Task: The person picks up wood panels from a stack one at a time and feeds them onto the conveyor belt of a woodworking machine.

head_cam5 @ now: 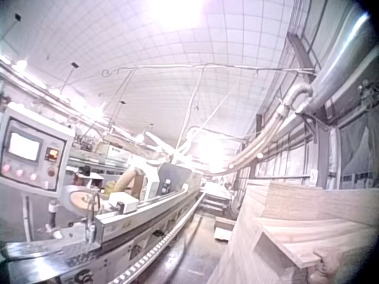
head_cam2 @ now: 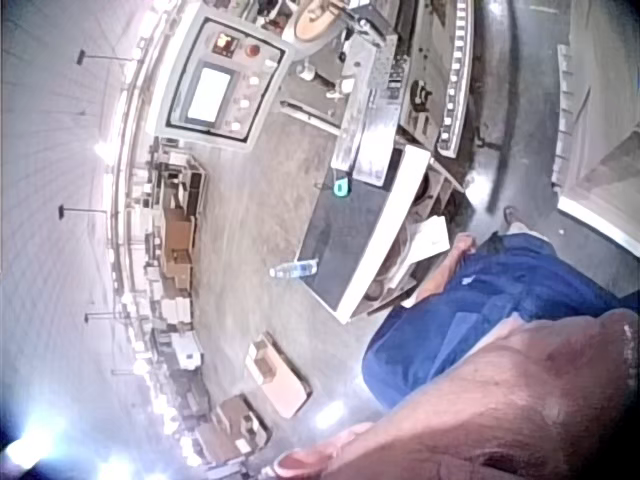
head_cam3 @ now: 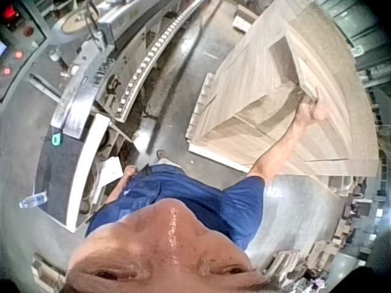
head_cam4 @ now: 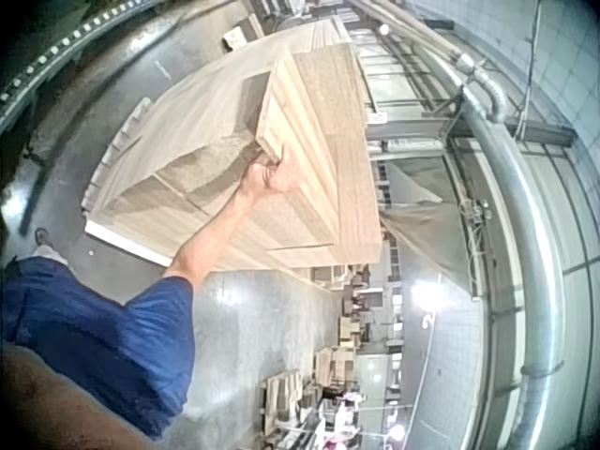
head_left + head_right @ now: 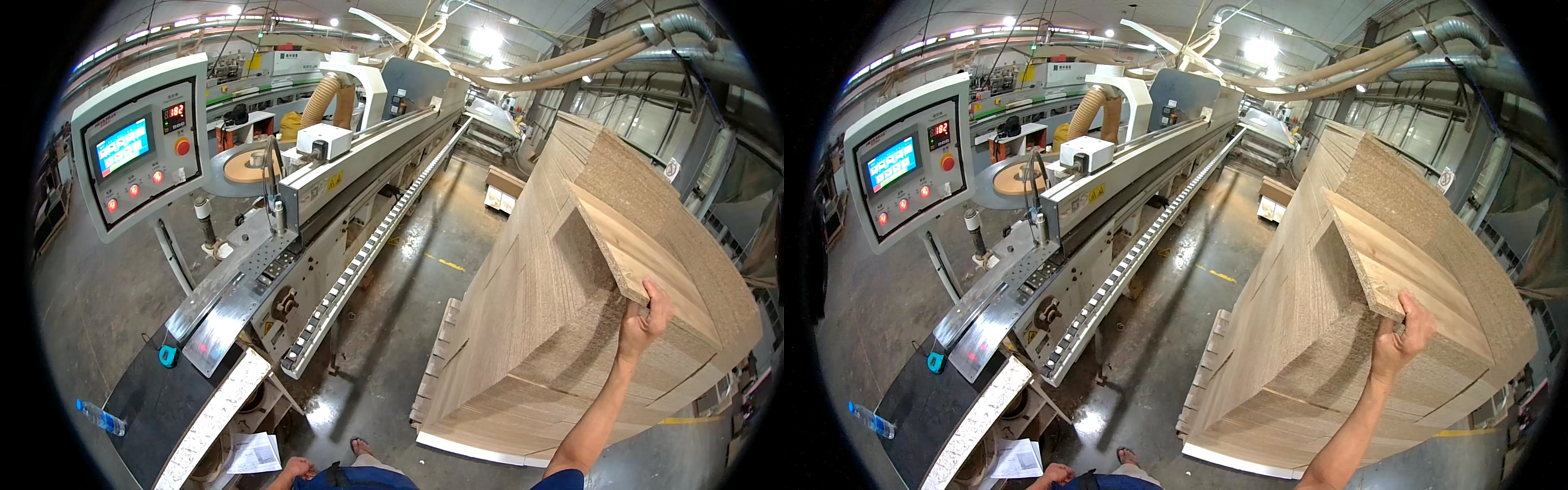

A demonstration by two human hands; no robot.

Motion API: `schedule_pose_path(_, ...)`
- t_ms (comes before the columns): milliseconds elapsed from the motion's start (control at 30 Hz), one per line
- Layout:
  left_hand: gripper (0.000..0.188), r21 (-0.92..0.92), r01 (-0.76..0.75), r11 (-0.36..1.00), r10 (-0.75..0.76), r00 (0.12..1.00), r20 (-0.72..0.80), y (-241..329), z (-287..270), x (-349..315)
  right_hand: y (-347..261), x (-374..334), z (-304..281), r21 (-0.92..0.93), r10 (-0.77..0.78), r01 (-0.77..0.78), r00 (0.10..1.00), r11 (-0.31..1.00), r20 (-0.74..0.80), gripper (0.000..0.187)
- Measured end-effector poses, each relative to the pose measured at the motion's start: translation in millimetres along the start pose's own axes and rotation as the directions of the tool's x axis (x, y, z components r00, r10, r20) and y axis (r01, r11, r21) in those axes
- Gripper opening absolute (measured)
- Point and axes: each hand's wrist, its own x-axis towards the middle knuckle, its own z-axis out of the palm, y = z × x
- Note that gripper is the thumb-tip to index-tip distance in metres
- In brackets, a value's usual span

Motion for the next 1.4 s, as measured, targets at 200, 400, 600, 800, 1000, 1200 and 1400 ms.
schedule_pose_path(200,0.018,0.083,0.108,0.991,-0.095,0.984,-0.15,21.5,17.2,-19.6,1.6,-3.3,3.0,-0.007,-0.007,0.007,1.0,1.0,0.002,0.03)
schedule_pose_path(400,0.022,0.156,-0.029,0.987,0.046,0.993,-0.105,12.2,24.7,-15.9,4.3,-7.4,1.2,-0.018,0.015,-0.015,1.0,1.0,0.003,0.029)
schedule_pose_path(600,0.022,0.45,-0.272,0.85,0.323,0.946,-0.039,-39.6,-4.5,15.3,10.0,-7.0,9.2,0.001,0.007,-0.007,1.0,1.0,0.016,0.028)
schedule_pose_path(800,0.027,0.504,-0.446,0.74,0.436,0.888,0.145,190.2,73.9,-70.2,7.3,-13.5,-5.2,0.045,-0.054,0.054,0.999,0.998,-0.007,0.024)
schedule_pose_path(1000,0.036,-0.031,-0.871,0.49,0.748,0.402,0.528,444.4,185.1,-182.3,-38.5,-7.2,-21.0,0.114,-0.051,0.053,0.999,0.992,-0.016,0.022)
schedule_pose_path(1200,0.047,-0.444,-0.666,0.599,0.735,0.236,0.636,552.5,275.6,-300.7,-51.7,-21.4,-36.6,0.247,0.032,-0.032,0.999,0.968,0.002,0.026)
schedule_pose_path(1400,0.065,-0.599,-0.341,0.724,0.656,0.071,0.752,584.3,346.9,-345.2,-85.8,-0.4,-49.5,0.344,0.017,0.082,0.961,0.936,-0.275,0.019)
